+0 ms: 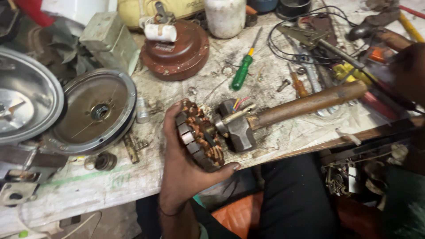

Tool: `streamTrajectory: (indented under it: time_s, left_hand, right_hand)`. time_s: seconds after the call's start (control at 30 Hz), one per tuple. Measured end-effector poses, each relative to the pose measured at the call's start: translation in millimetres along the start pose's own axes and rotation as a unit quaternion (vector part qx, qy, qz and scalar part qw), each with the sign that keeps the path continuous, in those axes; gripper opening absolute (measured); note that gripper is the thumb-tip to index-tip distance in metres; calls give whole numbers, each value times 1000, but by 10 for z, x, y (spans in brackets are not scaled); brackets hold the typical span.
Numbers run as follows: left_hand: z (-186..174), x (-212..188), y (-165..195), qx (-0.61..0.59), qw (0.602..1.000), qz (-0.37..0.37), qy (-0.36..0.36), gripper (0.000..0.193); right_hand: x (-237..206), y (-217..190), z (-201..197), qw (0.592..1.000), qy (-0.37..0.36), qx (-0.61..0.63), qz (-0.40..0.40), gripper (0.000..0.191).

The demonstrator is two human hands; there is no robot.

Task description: The person uses a puller tool and hammer to remove a bearing from a motor rotor. They then use a hammer to tap the bearing back into place, followed by a file to smooth the rotor surface.

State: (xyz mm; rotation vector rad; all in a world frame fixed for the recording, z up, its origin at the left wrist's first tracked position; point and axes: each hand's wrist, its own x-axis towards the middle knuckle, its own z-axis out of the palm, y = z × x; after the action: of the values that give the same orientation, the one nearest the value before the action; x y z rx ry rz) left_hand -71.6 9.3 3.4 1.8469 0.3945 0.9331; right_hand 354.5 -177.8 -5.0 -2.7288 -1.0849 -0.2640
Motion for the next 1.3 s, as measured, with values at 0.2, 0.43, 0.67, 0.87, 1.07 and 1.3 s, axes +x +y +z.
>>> streamTrajectory:
  time_s: [0.2, 0.43, 0.67, 0.87, 1.07, 1.3]
  left_hand:
    - [44, 9, 18, 139, 989, 50, 25, 143]
    - [97, 33, 30, 179, 980, 87, 20, 147]
    - [168, 1, 46, 175, 982, 65, 29, 155]
    - [183, -27, -24, 185, 982, 33, -8, 138]
    - [154, -77, -82, 174, 984, 29, 1, 111]
    - [156, -82, -98, 180, 983, 40, 7, 112]
  right_hand:
    - [67, -244, -24, 997, 32, 75, -2, 31]
    - [-845, -616, -129, 963, 45, 262, 50, 36]
    - [-1495, -1270, -45, 931, 30, 348, -103, 27]
    - [-1609, -1635, -219, 940, 150, 200, -234, 22]
    - [-1504, -1879, -134, 859, 209, 302, -357, 31]
    - [-1506, -1846, -131, 939, 61, 257, -219, 32]
